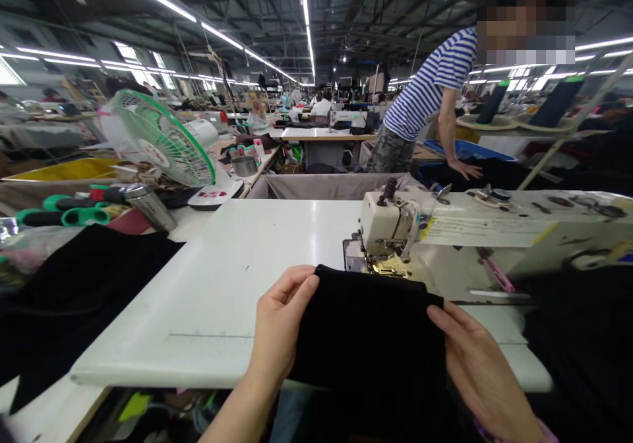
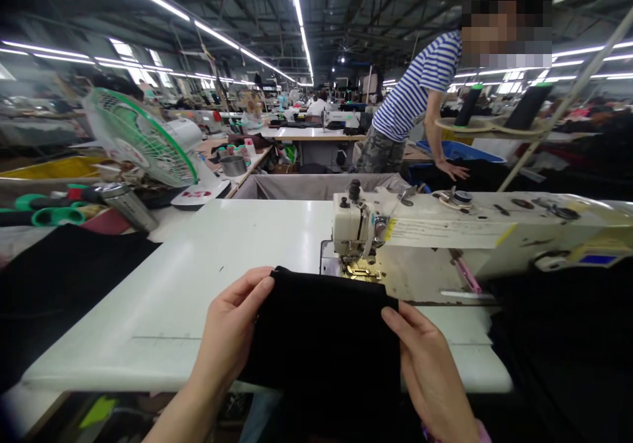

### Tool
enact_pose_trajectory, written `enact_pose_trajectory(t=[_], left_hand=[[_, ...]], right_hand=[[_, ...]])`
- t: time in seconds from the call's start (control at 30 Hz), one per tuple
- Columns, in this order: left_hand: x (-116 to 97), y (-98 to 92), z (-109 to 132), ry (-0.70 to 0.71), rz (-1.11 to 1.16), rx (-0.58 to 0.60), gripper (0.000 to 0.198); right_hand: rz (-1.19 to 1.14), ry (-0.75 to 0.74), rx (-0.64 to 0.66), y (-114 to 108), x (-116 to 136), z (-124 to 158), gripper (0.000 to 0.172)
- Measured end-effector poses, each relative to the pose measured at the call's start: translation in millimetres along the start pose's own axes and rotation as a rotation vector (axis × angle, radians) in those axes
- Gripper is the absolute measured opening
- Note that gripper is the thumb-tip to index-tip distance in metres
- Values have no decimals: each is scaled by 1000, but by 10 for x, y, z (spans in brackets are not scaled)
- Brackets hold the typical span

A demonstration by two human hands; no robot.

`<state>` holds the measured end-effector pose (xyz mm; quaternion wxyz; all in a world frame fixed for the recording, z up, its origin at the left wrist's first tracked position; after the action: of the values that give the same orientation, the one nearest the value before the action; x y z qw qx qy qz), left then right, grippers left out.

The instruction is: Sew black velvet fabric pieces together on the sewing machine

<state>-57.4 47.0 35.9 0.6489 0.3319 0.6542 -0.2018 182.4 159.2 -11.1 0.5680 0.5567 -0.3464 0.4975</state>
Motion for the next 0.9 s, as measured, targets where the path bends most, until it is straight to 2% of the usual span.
enact_pose_trajectory(t=[0.17, 0.3, 0.4, 0.57, 0.9], left_hand=[[-18, 36, 71, -107, 107, -65, 29], [-44, 71, 113, -192, 211, -75, 33], [-42, 64, 130, -194, 223, -68, 33], [-41, 49, 120, -175, 199, -53, 30], [-74, 62, 103, -135, 122, -40, 27]], right_hand=[[20, -107, -131, -60, -12, 35, 38], [2, -99, -116, -89, -35, 39, 38], [-14, -64, -107, -108, -28, 40, 39], [-70, 9, -181, -119, 5, 38, 43], [-54, -41, -128, -109, 52, 60, 35]])
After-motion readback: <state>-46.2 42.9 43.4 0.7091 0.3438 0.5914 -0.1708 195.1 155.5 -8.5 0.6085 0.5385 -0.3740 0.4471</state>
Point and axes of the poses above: each hand's wrist, its own z-axis away from the middle knuckle, its own y-axis out of the palm, x = y × z, the point moved 2 cm from there along -z, towards the middle knuckle, and after that the axes turned 1 degree about y, right-handed, at the moved point
